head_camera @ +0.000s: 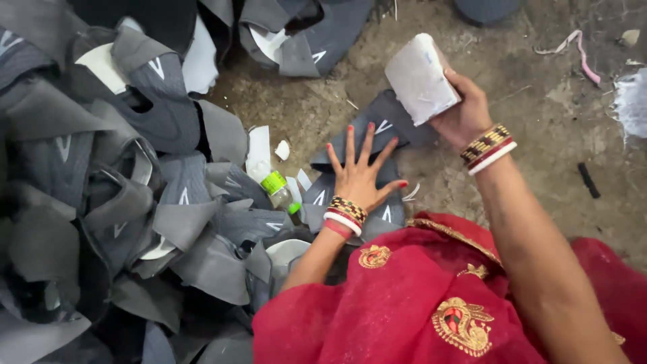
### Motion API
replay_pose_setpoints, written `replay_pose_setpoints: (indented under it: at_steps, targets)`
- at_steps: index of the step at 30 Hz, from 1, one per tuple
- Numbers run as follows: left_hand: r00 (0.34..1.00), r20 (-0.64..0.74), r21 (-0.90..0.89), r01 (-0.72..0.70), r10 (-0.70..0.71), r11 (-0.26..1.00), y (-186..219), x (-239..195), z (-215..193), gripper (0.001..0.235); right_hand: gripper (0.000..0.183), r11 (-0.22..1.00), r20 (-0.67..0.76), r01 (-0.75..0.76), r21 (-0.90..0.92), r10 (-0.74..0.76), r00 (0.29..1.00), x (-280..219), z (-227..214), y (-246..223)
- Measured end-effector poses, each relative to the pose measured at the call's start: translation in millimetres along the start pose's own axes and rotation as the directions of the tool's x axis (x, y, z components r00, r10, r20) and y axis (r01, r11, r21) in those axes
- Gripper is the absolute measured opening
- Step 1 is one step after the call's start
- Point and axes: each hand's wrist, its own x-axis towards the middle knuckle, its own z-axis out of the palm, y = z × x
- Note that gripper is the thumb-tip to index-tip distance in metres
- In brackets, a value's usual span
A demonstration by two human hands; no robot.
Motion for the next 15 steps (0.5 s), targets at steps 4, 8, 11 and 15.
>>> replay_pose_setpoints:
  at_steps: [4, 8, 11, 15]
  targets:
    - [0.998, 0.041, -0.047, 0.041, -0.039, 0.998, 3.3, -2.7, 4.8, 0.087, 0.055, 0.952, -0.034, 0.092, -0.292, -0.107, 0.994, -29.3, 52.9, -6.1]
    - [1.000, 0.019, -0.017, 0.019, -0.019, 1.000, 3.2, 1.9, 5.1, 0.089, 0.060, -0.443, 0.521, 0.348, -0.826, -0.364, 0.772, -42.3, 102.9, 9.8]
    - [0.989, 0.143, -0.010, 0.043, -0.041, 0.999, 4.3, -1.5, 5.0, 0.073, 0.069, -0.757, 0.507, 0.128, -0.641, -0.293, 0.810, -31.2, 80.7, 48.4]
    - [0.996, -0.085, -0.065, 0.004, -0.010, 0.998, -2.8, 6.4, 28.0, 0.058, 0.078, -0.740, 0.432, 0.129, -0.661, -0.234, 0.871, -43.1, 69.2, 51.2]
